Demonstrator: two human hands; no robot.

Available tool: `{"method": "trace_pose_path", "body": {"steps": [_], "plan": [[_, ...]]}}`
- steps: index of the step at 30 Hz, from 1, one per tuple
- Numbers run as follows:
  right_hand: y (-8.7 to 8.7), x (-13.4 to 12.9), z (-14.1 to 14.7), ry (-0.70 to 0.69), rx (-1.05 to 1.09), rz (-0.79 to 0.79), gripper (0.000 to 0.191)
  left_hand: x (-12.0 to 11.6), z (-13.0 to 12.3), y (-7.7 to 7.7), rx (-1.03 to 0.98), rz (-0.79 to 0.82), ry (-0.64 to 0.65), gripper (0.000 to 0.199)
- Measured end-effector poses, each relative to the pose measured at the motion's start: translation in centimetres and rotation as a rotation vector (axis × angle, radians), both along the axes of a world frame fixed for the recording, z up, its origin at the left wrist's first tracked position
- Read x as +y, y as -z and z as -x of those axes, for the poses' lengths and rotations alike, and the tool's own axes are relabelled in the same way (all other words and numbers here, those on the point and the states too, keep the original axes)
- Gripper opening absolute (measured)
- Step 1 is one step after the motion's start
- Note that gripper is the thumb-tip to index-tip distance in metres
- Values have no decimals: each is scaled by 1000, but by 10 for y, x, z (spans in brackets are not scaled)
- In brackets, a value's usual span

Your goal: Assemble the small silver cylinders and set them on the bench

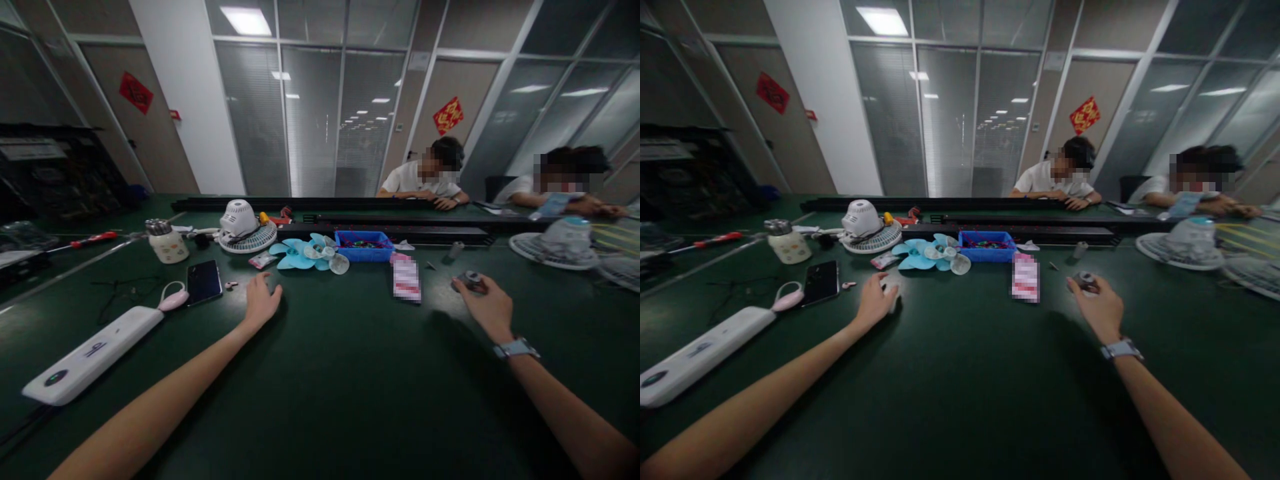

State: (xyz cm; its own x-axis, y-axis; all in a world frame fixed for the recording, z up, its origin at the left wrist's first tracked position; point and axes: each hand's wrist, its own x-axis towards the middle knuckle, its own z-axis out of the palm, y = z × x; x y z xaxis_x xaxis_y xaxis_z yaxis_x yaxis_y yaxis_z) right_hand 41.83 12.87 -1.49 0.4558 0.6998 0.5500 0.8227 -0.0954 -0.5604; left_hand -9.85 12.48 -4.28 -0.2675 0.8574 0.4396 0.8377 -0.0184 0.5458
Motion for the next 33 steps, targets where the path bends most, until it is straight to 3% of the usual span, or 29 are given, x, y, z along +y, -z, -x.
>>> {"method": "trace_pose_path", "body": {"steps": [4, 6, 10, 12, 14, 17, 20, 26, 33], "plan": [[-10, -11, 40, -184, 25, -69, 53, 10, 20, -3, 13, 27, -191, 43], [-20, -23, 71, -339, 132, -72, 53, 7, 21, -7, 4, -35, -187, 41], [-36, -62, 147, -776, 313, 82, 49, -19, -13, -17, -14, -253, 41, 38], [-36, -79, 181, -982, 279, 203, 45, -39, -40, -23, -19, -302, 238, 37], [-28, -91, 206, -1101, 206, 279, 40, -60, -62, -28, -32, -268, 421, 37], [-10, -94, 224, -1116, 124, 310, 37, -82, -79, -29, -26, -142, 632, 37], [1, -89, 227, -1095, 136, 324, 37, -86, -80, -27, -10, -32, 748, 31], [2, -85, 225, -1126, 221, 344, 38, -75, -82, -37, -82, 83, 777, 25], [6, -84, 227, -1137, 204, 311, 34, -79, -90, -49, -100, 48, 736, 18]]}}
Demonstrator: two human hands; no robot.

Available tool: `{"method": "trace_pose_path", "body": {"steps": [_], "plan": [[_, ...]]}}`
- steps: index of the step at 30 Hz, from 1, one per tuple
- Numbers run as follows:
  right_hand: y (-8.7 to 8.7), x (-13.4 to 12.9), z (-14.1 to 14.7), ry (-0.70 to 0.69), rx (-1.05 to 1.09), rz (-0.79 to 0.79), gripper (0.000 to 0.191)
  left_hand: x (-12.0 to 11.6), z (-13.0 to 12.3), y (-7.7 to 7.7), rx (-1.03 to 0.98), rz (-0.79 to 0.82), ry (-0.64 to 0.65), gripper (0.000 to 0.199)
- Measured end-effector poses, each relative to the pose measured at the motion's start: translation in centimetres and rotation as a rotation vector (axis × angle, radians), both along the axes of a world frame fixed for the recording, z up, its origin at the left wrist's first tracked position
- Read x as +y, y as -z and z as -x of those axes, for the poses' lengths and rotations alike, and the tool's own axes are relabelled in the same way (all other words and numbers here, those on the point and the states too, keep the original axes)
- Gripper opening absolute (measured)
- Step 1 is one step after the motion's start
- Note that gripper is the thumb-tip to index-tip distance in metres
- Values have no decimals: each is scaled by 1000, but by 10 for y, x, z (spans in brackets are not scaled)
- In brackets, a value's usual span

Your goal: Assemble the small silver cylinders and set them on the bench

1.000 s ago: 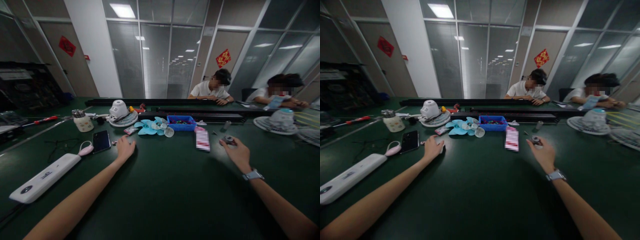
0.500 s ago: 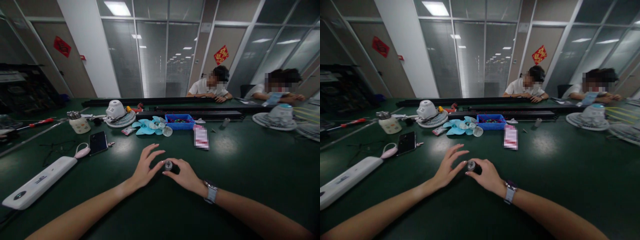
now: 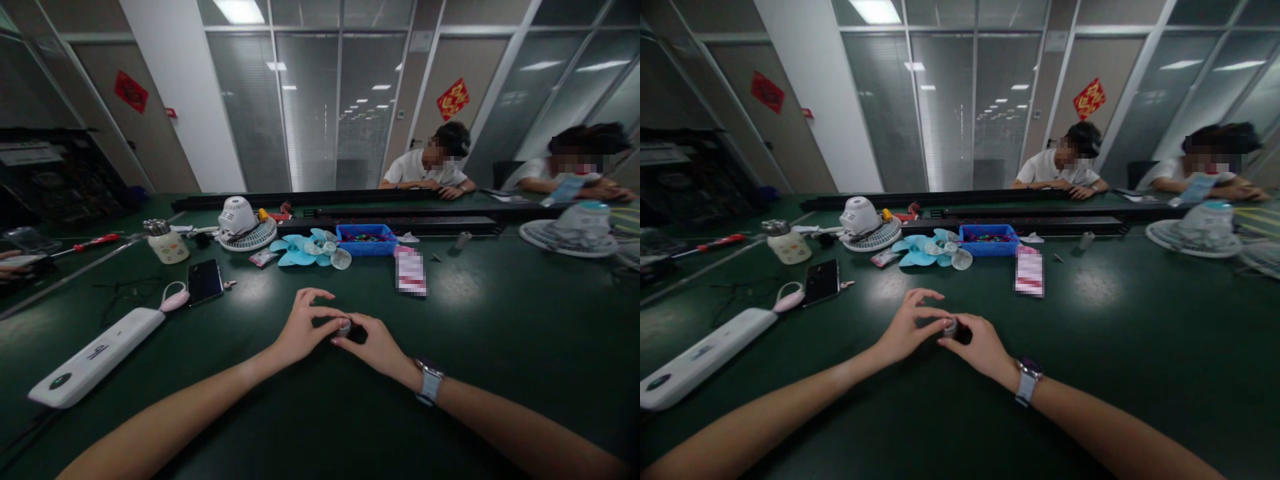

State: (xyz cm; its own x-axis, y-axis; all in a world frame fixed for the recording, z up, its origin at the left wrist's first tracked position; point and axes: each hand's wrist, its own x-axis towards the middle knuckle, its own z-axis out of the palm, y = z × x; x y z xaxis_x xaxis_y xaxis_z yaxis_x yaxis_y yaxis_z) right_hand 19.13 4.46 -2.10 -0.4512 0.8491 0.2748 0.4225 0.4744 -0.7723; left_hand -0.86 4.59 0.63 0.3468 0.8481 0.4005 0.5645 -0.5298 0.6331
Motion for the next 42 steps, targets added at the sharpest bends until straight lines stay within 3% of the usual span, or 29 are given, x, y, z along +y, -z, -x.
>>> {"method": "trace_pose_path", "body": {"steps": [5, 11, 16, 27, 30, 36, 39, 42], "plan": [[-1, 0, -1, -1, -12, 24, 41, 1, 13, 10, -92, -64, -132, 18], [-3, -2, -1, 6, 2, 36, 46, -3, 30, 34, 188, 83, -148, 16], [-5, -3, -2, 11, -5, 36, 44, -5, 27, 35, 275, 96, -146, 20], [-11, 0, -15, 47, 47, 73, 41, -2, 27, 30, -38, 171, -218, 39], [-14, 19, -49, 220, 79, -16, 43, -1, 27, 31, -42, 160, -218, 39], [-2, 78, -177, 862, 7, -225, 55, 2, 26, 34, -32, 143, -230, 39], [12, 99, -231, 991, -66, -213, 55, 5, 26, 34, -35, 151, -232, 39], [22, 108, -260, 1021, -123, -198, 53, 6, 26, 34, -41, 164, -243, 39]]}}
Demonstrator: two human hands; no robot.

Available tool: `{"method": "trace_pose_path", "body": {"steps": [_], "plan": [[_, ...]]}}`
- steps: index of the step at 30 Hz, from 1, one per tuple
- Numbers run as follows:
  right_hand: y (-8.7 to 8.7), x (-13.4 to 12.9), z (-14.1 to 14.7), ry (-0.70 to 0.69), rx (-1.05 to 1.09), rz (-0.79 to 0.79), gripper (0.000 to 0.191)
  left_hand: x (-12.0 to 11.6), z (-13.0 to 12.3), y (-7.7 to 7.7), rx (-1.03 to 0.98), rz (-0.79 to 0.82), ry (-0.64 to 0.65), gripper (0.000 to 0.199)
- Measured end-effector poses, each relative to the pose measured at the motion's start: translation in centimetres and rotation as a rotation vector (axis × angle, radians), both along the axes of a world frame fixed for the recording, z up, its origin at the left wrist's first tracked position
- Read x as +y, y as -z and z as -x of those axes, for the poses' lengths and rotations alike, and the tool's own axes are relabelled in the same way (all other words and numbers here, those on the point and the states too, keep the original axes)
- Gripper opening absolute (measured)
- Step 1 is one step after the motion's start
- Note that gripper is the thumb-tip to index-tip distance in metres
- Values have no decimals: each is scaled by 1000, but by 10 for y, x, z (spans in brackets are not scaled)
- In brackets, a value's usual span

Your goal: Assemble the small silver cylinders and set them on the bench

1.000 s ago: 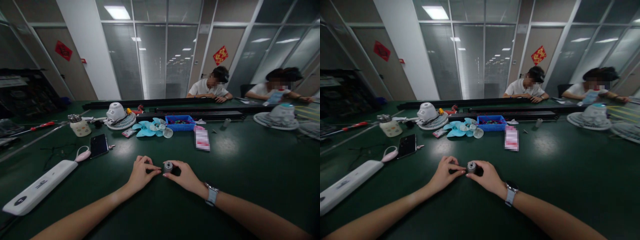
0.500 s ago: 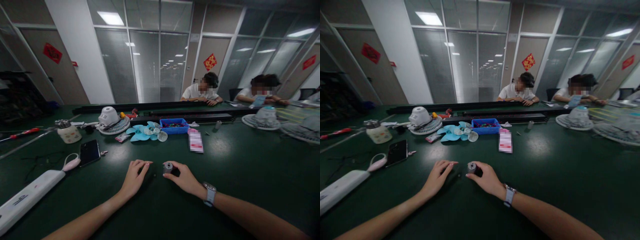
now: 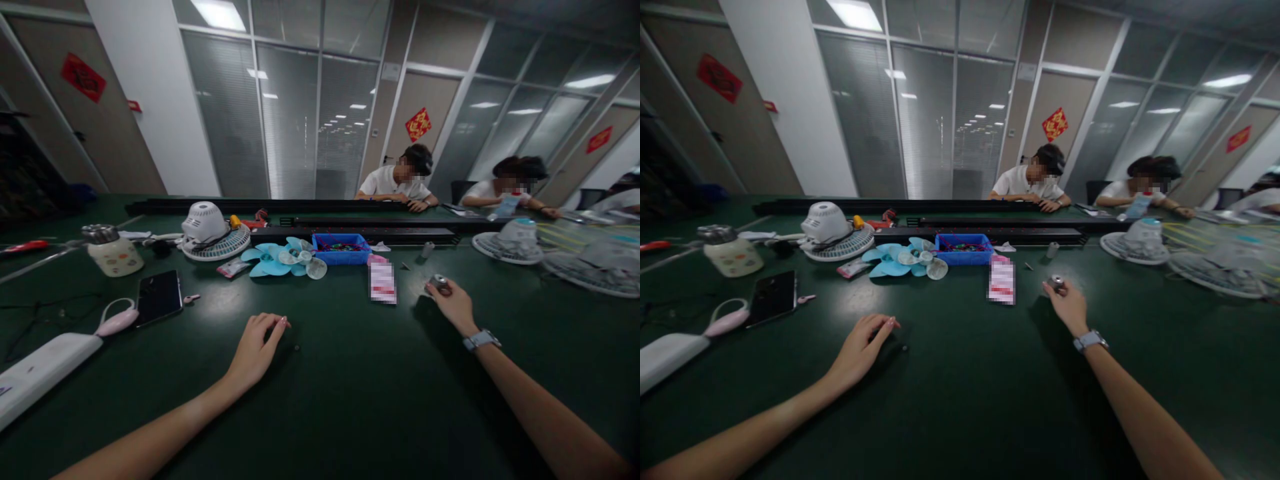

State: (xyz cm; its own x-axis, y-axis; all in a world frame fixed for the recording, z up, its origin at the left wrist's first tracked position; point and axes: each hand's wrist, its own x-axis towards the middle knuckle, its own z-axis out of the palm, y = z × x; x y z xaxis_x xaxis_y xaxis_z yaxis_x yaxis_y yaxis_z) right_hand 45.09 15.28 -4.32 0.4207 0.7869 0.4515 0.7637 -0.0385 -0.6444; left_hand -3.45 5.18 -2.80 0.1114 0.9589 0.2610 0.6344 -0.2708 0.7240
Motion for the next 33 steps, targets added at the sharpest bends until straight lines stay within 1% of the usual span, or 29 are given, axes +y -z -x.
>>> {"method": "trace_pose_path", "body": {"steps": [4, 6, 7, 8, 9, 10, 12, 14, 15, 16, 17, 18, 19, 20, 21, 23, 26, 30, 33], "plan": [[9, 3, -7, -4, -5, 85, 49, -1, 2, 1, -17, 15, -11, 39], [8, 1, -5, -7, 7, 121, 48, 0, 3, 3, -25, 11, -18, 38], [4, -1, -3, -5, 14, 118, 50, 0, 3, 3, -33, 4, -27, 38], [-3, -4, 0, 10, 7, 84, 53, 0, 3, 4, -45, -6, -44, 38], [-13, -8, 6, 35, -18, 11, 59, 1, 2, 6, -63, -16, -68, 38], [-26, -13, 14, 59, -64, -101, 65, 1, 2, 7, -84, -26, -96, 38], [-59, -28, 40, 75, -192, -401, 74, 2, 1, 9, -125, -42, -145, 37], [-87, -48, 80, -53, -255, -611, 68, 3, -1, 10, -153, -51, -162, 36], [-96, -60, 103, -168, -275, -631, 61, 3, -1, 11, -164, -51, -166, 35], [-100, -71, 128, -331, -278, -578, 49, 3, -2, 11, -174, -50, -169, 35], [-100, -82, 153, -538, -278, -478, 41, 3, -2, 10, -183, -48, -173, 35], [-94, -90, 176, -725, -269, -305, 39, 3, -2, 10, -191, -45, -178, 35], [-86, -97, 198, -861, -256, -153, 40, 2, -3, 9, -197, -44, -181, 34], [-76, -101, 217, -960, -254, -25, 42, 1, -3, 9, -202, -44, -181, 34], [-66, -102, 234, -1016, -253, 75, 45, 1, -3, 8, -205, -46, -177, 33], [-48, -98, 257, -1048, -256, 189, 48, 0, -3, 8, -214, -48, -164, 32], [-34, -88, 272, -1040, -256, 247, 40, 1, -3, 9, -227, -42, -144, 31], [-26, -85, 275, -1074, -227, 260, 27, 1, -3, 9, -233, -32, -136, 30], [-27, -84, 271, -1084, -212, 176, 20, 1, -3, 7, -229, -27, -135, 29]]}}
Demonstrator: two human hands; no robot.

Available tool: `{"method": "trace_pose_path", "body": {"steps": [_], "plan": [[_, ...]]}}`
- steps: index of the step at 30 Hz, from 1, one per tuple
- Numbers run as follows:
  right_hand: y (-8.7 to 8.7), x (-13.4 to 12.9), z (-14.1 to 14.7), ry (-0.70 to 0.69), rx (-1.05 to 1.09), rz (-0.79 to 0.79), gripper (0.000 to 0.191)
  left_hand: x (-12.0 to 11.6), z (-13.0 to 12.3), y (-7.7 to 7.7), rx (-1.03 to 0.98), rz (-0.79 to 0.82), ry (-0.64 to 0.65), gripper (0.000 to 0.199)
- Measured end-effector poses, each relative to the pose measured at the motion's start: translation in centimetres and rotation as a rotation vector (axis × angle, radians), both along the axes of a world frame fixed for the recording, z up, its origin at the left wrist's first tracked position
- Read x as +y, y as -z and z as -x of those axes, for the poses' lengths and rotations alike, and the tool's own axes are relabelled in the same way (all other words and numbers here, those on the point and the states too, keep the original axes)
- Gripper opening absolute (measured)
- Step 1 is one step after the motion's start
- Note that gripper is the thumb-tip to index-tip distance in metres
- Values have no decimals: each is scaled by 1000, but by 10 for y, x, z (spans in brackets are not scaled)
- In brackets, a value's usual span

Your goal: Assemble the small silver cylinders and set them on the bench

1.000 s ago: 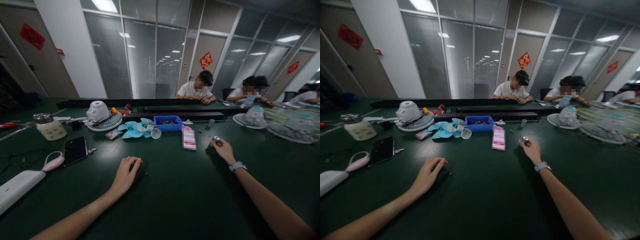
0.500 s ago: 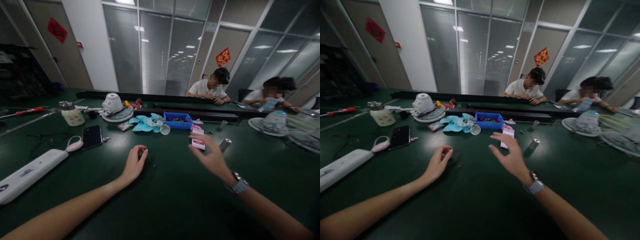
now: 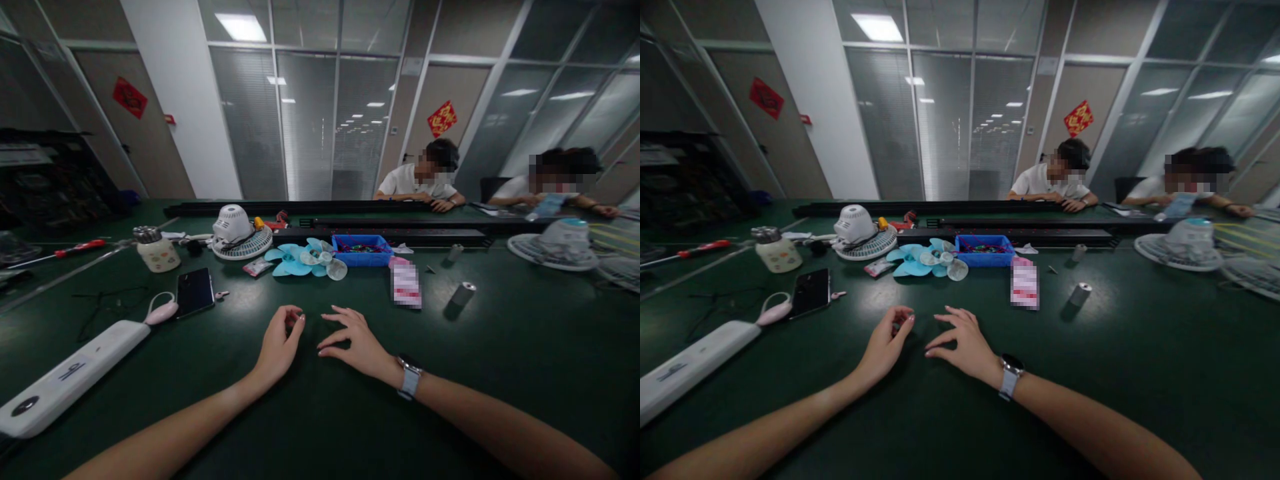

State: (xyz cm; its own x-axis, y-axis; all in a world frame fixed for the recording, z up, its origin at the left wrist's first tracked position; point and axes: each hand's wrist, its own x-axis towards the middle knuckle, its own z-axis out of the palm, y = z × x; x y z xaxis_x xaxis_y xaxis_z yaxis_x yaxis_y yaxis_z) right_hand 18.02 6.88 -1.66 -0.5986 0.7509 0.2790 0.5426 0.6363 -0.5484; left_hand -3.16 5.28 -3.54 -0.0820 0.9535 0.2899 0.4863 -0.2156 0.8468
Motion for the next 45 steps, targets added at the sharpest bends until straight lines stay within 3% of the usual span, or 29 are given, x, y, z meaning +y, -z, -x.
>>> {"method": "trace_pose_path", "body": {"steps": [4, 9, 12, 15, 19, 31, 38, 43, 45], "plan": [[-18, 15, -42, 126, 97, -224, 18, -1, 0, -3, 0, 13, -4, 29], [-40, 56, -163, 673, 136, -647, 25, -1, 0, -3, 18, 28, -5, 30], [-32, 70, -231, 912, 41, -691, 33, 0, 0, -1, 29, 27, -14, 30], [-14, 74, -268, 1053, -96, -574, 38, 0, 1, 0, 30, 24, -12, 30], [1, 74, -279, 1188, -130, -377, 42, -1, 1, -1, 37, 15, -16, 29], [4, 75, -273, 1232, -18, -346, 40, -1, 1, 0, 43, 10, -6, 30], [5, 76, -271, 1212, -8, -266, 46, -1, 1, -1, 54, 23, 9, 30], [17, 80, -276, 1101, 141, -177, 59, 0, 1, 1, 53, 9, 2, 31], [16, 81, -273, 1103, 164, -129, 57, 0, 1, 2, 53, 0, 0, 31]]}}
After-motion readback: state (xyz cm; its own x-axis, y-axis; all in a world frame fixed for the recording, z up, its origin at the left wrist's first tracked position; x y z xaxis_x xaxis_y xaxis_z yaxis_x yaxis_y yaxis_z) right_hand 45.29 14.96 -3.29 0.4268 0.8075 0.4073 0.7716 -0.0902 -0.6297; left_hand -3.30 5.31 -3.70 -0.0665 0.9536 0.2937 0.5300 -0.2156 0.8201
